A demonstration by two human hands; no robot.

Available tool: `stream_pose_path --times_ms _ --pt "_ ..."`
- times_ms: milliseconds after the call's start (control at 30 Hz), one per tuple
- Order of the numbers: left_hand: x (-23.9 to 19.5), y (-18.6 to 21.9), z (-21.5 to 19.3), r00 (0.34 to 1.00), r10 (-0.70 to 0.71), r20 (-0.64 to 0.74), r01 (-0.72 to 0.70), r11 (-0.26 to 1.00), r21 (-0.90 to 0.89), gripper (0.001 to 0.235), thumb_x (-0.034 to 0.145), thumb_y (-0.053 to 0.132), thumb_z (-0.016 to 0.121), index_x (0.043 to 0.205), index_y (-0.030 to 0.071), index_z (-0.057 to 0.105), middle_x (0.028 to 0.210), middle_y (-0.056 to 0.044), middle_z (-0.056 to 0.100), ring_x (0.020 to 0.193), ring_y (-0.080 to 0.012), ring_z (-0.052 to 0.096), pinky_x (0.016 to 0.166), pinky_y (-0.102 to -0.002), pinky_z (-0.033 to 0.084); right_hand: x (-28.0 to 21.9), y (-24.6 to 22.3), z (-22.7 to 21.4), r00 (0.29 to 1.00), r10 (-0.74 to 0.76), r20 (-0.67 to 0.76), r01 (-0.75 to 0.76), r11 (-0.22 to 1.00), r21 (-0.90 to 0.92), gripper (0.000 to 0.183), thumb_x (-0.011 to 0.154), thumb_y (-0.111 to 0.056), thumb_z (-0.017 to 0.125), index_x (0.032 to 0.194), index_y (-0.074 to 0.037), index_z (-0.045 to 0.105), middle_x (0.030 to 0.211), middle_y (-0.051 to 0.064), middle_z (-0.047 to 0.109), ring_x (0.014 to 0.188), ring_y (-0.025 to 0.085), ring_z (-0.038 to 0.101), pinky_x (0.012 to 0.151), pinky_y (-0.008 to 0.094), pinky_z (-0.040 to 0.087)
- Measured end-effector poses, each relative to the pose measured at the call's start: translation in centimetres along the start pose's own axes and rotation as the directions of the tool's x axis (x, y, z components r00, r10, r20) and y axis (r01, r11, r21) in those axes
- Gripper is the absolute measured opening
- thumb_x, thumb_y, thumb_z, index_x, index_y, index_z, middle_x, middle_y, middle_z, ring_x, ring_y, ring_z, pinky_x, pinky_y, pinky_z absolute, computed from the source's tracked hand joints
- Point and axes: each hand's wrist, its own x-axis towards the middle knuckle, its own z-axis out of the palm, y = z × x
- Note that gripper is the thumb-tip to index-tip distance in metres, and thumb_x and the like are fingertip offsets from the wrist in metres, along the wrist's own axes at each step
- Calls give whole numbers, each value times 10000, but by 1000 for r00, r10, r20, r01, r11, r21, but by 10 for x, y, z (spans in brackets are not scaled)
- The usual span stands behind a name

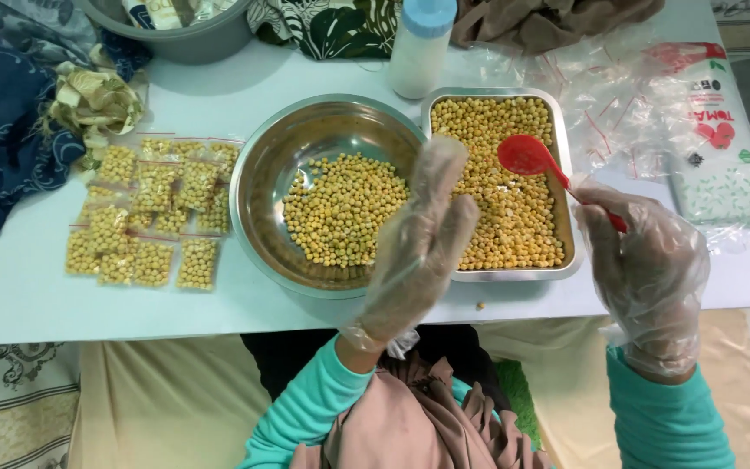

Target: The person is seasoning nuts by scooping them into a bowl, adding liquid from a squeeze bottle, and mixing them thoroughly by hand.

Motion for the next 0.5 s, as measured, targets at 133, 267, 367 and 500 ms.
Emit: stream_pose_path --times_ms 133,267,367,500 --pt "-8 -48 53 947 315 56 -317 948 23 484 1147 298 461 1595 162 336 1681 -165 332 1639 -364 281 1345 -449 360 -16 14 -7 993 -43 109 63 980 -189 111 1157 -78 613 1152 21 664 985 153 746 756 259 673 621 350 543" --pt "6 -61 80 971 229 -62 -195 919 344 409 1087 337 395 1209 -25 540 1248 -209 504 1212 -372 484 1102 -496 380 -20 21 -2 972 -91 217 142 962 -233 129 1144 -107 591 1060 -17 628 732 78 636 566 171 593 522 300 540" --pt "6 -92 89 999 -38 11 33 959 282 741 1061 506 341 1628 91 107 1709 -262 66 1604 -386 -7 1298 -448 11 -14 7 5 958 -75 277 141 964 -228 173 1120 -90 540 951 -65 570 613 37 414 486 224 407 515 404 411" --pt "13 -99 80 967 -207 148 177 966 190 966 935 716 53 1599 20 -27 1707 -242 -54 1595 -324 -99 1269 -393 -101 -7 -6 0 910 -200 363 384 736 -558 127 1088 -95 697 1165 -52 606 901 58 542 609 149 433 438 282 338"
